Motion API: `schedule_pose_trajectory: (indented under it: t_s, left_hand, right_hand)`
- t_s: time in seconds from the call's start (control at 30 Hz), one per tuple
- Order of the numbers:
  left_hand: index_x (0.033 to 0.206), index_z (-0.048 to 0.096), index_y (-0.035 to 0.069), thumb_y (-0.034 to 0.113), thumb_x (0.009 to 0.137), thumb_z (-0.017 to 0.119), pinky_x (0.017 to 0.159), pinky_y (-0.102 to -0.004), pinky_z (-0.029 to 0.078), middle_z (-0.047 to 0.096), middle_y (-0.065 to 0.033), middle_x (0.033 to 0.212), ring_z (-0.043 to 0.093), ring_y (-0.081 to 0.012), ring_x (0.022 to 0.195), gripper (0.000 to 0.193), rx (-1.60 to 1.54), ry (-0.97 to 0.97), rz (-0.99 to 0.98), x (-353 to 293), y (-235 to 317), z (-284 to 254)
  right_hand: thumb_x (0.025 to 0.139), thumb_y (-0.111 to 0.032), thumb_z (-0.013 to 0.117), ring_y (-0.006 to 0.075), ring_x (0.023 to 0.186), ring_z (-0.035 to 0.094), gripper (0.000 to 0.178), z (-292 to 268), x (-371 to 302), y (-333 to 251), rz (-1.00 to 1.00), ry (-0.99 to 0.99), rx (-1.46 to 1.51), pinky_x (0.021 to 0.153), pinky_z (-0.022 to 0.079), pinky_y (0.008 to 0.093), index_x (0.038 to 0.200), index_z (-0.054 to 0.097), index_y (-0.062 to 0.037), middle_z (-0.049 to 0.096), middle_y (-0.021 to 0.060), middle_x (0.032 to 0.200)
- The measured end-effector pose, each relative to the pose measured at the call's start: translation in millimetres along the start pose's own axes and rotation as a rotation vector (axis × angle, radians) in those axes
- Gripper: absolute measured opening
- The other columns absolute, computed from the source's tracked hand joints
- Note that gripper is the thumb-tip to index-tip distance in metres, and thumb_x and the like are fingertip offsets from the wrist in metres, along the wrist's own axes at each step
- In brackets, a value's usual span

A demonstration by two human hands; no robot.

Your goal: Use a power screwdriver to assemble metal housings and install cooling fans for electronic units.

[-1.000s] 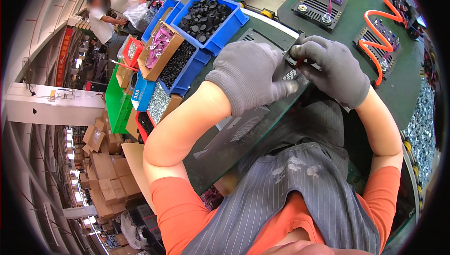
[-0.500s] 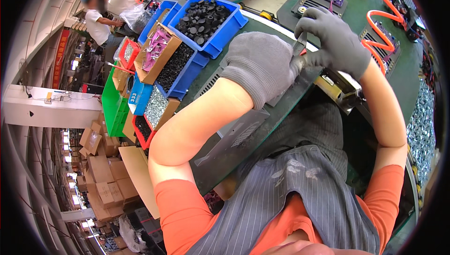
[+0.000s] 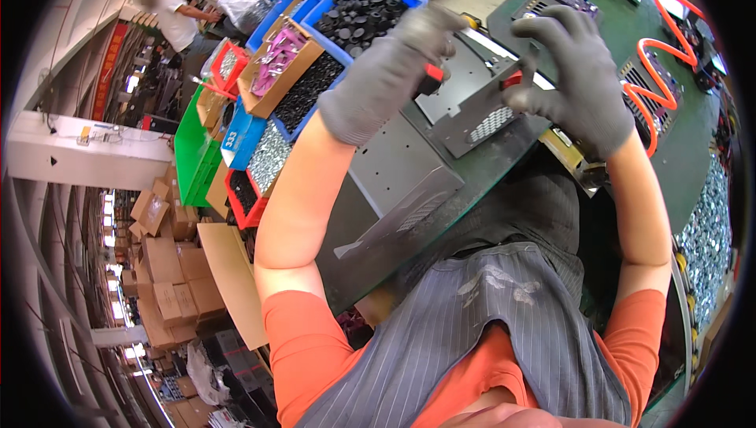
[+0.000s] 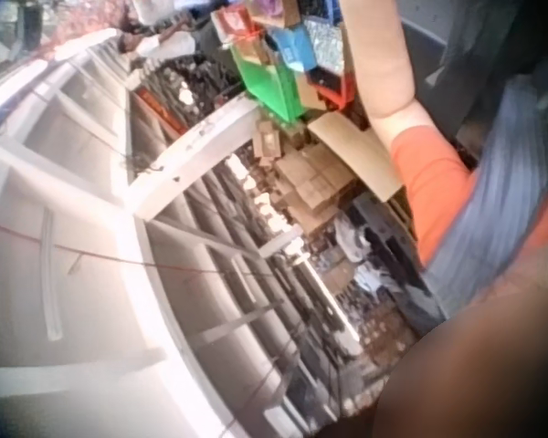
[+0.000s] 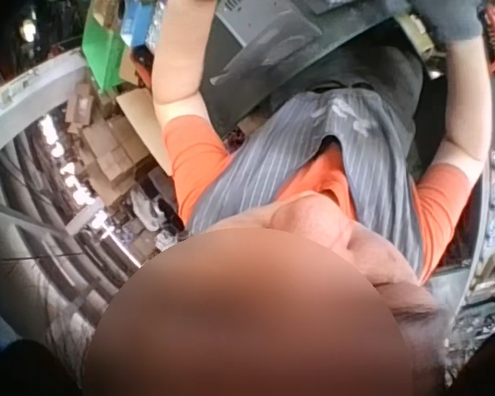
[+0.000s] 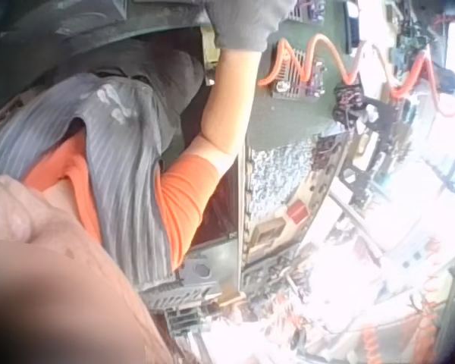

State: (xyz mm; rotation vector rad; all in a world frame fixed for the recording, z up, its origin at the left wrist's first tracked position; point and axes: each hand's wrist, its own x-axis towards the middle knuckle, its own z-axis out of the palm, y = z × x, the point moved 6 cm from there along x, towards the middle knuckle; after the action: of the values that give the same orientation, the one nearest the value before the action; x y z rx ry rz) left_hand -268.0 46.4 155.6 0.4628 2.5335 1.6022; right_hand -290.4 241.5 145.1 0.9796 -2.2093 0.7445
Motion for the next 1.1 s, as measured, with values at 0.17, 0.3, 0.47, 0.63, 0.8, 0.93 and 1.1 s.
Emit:
schedule_pose_trajectory:
  t_s: [0.17,0.3,0.47,0.63,0.8,0.93,1.1]
  left_hand:
    - [0.138,0.046,0.003,0.058,0.103,0.037,0.092,-0.0250,0.044,0.057,-0.0051,0.114,0.054,-0.0104,0.106,0.065,-0.406,0.076,0.037,-27,3,6]
    - [0.140,0.045,0.003,0.049,0.103,0.047,0.107,-0.0322,0.038,0.048,-0.0115,0.131,0.048,-0.0200,0.122,0.059,-0.067,0.166,0.121,-49,20,16]
    - [0.125,0.060,0.007,0.035,0.088,0.072,0.089,-0.0301,0.047,0.060,-0.0088,0.118,0.058,-0.0158,0.106,0.048,0.244,0.435,0.119,-97,36,-24]
    - [0.103,0.068,0.003,0.030,0.086,0.069,0.077,-0.0334,0.052,0.069,-0.0094,0.095,0.065,-0.0186,0.084,0.032,0.595,0.219,-0.041,-141,31,-21]
    - [0.093,0.063,0.007,0.044,0.083,0.070,0.070,-0.0412,0.052,0.066,-0.0133,0.090,0.066,-0.0290,0.083,0.040,1.026,-0.024,-0.038,-162,23,18]
    - [0.084,0.059,0.010,0.046,0.083,0.067,0.064,-0.0428,0.048,0.058,-0.0092,0.077,0.061,-0.0299,0.074,0.037,1.036,0.131,0.020,-163,18,29]
    - [0.084,0.060,0.011,0.043,0.086,0.065,0.063,-0.0392,0.048,0.059,-0.0072,0.077,0.063,-0.0261,0.073,0.033,1.156,0.151,0.031,-160,10,33]
  right_hand:
    - [0.074,-0.029,0.082,0.0208,0.092,0.061,0.056,10,-3,-50,0.101,-0.123,0.679,0.077,0.050,0.0314,0.119,0.062,-0.0026,0.063,0.0092,0.104]
    - [0.079,-0.020,0.078,0.0224,0.086,0.065,0.039,30,1,-74,0.135,-0.107,0.824,0.076,0.051,0.0339,0.114,0.066,-0.0052,0.064,0.0109,0.095]
    - [0.081,-0.001,0.069,0.0154,0.095,0.063,0.030,33,-35,-86,0.309,-0.234,1.255,0.085,0.052,0.0307,0.109,0.057,-0.0031,0.061,0.0077,0.102]
    - [0.069,-0.009,0.074,0.0255,0.088,0.065,0.032,26,-59,-120,-0.167,-0.293,0.810,0.071,0.053,0.0373,0.099,0.065,-0.0125,0.061,0.0036,0.100]
    - [0.075,-0.013,0.067,0.0213,0.082,0.063,0.024,39,-60,-141,-0.337,-0.169,0.393,0.062,0.052,0.0335,0.098,0.065,-0.0129,0.059,0.0031,0.094]
    - [0.073,-0.014,0.067,0.0218,0.079,0.060,0.023,45,-59,-157,-0.442,-0.187,0.297,0.059,0.051,0.0340,0.095,0.064,-0.0113,0.057,0.0032,0.091]
    - [0.071,-0.021,0.073,0.0275,0.093,0.059,0.028,34,-39,-145,-0.317,-0.203,0.269,0.075,0.050,0.0395,0.096,0.064,-0.0125,0.058,0.0032,0.097]
